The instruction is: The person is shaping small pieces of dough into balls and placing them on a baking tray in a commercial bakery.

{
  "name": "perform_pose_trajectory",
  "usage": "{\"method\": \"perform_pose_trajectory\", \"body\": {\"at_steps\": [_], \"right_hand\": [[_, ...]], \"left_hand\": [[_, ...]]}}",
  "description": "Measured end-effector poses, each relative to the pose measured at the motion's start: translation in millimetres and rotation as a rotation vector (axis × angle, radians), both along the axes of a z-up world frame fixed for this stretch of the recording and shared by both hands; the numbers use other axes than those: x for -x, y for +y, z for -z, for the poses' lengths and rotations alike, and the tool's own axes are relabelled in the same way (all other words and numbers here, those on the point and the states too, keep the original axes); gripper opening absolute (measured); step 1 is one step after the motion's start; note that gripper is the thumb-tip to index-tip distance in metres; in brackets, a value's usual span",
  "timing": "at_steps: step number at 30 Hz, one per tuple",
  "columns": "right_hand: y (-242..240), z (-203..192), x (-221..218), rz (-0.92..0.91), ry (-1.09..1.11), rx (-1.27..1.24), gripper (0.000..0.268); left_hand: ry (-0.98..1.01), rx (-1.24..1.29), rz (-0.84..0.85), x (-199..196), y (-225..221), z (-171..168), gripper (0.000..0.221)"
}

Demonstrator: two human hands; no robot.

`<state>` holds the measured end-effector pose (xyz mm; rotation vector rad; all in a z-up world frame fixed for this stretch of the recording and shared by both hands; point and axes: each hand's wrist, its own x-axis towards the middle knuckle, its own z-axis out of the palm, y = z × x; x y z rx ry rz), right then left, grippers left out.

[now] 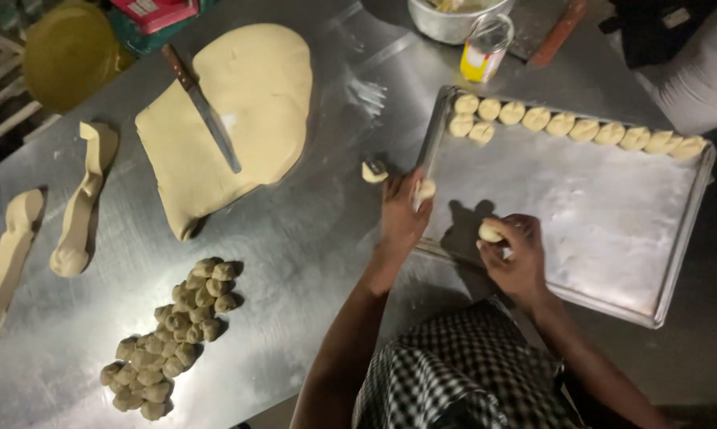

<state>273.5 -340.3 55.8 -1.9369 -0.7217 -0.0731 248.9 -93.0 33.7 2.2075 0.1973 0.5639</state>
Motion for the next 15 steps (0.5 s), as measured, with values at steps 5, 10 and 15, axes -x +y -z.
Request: {"method": "perform_pose_trajectory", "body": {"at_steps": [5, 10, 15], "right_hand": [[-15.1, -8.2, -56.6, 0.09, -0.038, 0.112, 0.043], [14.4, 23.0, -101.4, 0.057, 0.058, 0.072, 0.052], [50.0, 18.6, -133.8, 0.025, -0.162, 0.17, 0.048]], "left_hand": [[-0.021, -0.118, -0.058, -86.2, -24.1, 18.7, 0.066], [0.024, -0.152, -0.114, -109.4, -38.1, 22.8, 0.067], [0.063, -0.071, -0.129, -112.7, -40.3, 4.9, 0.068]]}}
